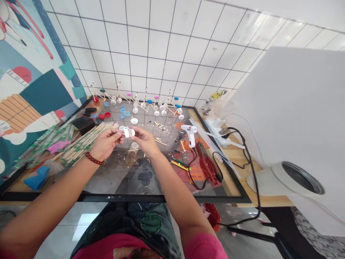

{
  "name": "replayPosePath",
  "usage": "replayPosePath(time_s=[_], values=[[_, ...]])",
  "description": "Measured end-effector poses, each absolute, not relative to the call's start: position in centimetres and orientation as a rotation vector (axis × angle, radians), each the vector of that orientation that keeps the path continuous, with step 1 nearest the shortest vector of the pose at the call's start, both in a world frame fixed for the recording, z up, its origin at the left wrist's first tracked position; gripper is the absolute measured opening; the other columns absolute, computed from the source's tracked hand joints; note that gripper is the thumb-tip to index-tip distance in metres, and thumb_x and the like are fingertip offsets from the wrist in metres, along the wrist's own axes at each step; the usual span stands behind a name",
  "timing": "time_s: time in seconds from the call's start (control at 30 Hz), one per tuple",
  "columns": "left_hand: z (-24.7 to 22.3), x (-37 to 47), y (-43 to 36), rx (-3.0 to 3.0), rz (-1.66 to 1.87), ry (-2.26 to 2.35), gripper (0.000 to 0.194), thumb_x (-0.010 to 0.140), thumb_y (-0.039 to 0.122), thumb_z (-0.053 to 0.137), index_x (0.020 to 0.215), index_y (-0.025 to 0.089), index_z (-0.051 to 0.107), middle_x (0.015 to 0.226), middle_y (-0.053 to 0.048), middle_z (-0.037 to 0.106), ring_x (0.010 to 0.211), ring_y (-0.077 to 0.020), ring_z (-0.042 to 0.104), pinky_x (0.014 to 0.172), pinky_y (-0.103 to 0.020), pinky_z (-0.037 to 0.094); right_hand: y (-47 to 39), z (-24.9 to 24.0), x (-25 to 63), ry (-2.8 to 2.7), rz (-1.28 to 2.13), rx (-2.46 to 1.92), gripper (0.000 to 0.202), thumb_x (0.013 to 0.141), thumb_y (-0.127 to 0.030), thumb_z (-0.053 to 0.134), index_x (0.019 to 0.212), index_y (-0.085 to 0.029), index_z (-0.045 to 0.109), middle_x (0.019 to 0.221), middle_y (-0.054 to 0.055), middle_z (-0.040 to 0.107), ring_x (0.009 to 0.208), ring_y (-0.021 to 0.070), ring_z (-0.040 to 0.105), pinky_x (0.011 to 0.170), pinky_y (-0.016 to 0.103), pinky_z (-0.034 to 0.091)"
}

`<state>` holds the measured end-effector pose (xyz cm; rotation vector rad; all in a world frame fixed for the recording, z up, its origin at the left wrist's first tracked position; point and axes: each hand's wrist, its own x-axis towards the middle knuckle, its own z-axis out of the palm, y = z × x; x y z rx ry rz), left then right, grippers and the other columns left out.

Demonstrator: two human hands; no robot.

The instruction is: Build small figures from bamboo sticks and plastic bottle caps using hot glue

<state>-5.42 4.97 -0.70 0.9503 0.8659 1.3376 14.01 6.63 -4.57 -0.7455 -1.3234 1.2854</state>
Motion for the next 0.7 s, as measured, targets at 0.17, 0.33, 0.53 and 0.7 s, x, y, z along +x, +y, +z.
replayPosePath(time_s=[0.17, 0.33, 0.53, 0.7], values=[[-0.5, -5.3, 4.7, 0.980, 1.421, 0.906, 0.047, 0.053, 0.039, 0.112, 0.075, 0.016, 0.078, 0.073, -0.003, 0.077, 0.062, -0.0129, 0.067, 0.064, -0.028, 0.060, 6.3, -4.5, 13.9, -1.306, 1.300, -0.766, 0.055, 0.072, -0.055, 0.102, 0.119, -0.031, 0.088, 0.124, 0.003, 0.087, 0.126, 0.0283, 0.079, 0.115, 0.047, 0.064], [-0.7, -5.0, 4.7, 1.013, 1.456, 0.952, 0.038, 0.059, 0.035, 0.108, 0.075, 0.016, 0.079, 0.070, -0.003, 0.076, 0.060, -0.0127, 0.066, 0.063, -0.028, 0.058, 6.3, -4.4, 13.8, -1.316, 1.295, -0.785, 0.054, 0.070, -0.054, 0.103, 0.117, -0.030, 0.089, 0.122, 0.004, 0.087, 0.123, 0.0285, 0.079, 0.112, 0.046, 0.064], [-1.4, -4.4, 4.8, 0.980, 1.520, 0.925, 0.027, 0.063, 0.025, 0.102, 0.070, 0.017, 0.077, 0.077, -0.005, 0.077, 0.064, -0.0135, 0.066, 0.060, -0.028, 0.058, 5.7, -4.1, 13.9, -1.234, 1.383, -0.792, 0.054, 0.062, -0.050, 0.108, 0.110, -0.033, 0.091, 0.113, 0.000, 0.089, 0.106, 0.0234, 0.080, 0.099, 0.039, 0.066], [-1.7, -4.4, 4.8, 1.047, 1.592, 0.872, 0.032, 0.060, 0.034, 0.103, 0.070, 0.018, 0.077, 0.092, -0.006, 0.079, 0.081, -0.0189, 0.073, 0.067, -0.031, 0.064, 5.3, -3.9, 13.7, -1.213, 1.392, -0.791, 0.056, 0.061, -0.053, 0.109, 0.110, -0.033, 0.091, 0.112, 0.000, 0.089, 0.108, 0.0237, 0.080, 0.106, 0.041, 0.064]])
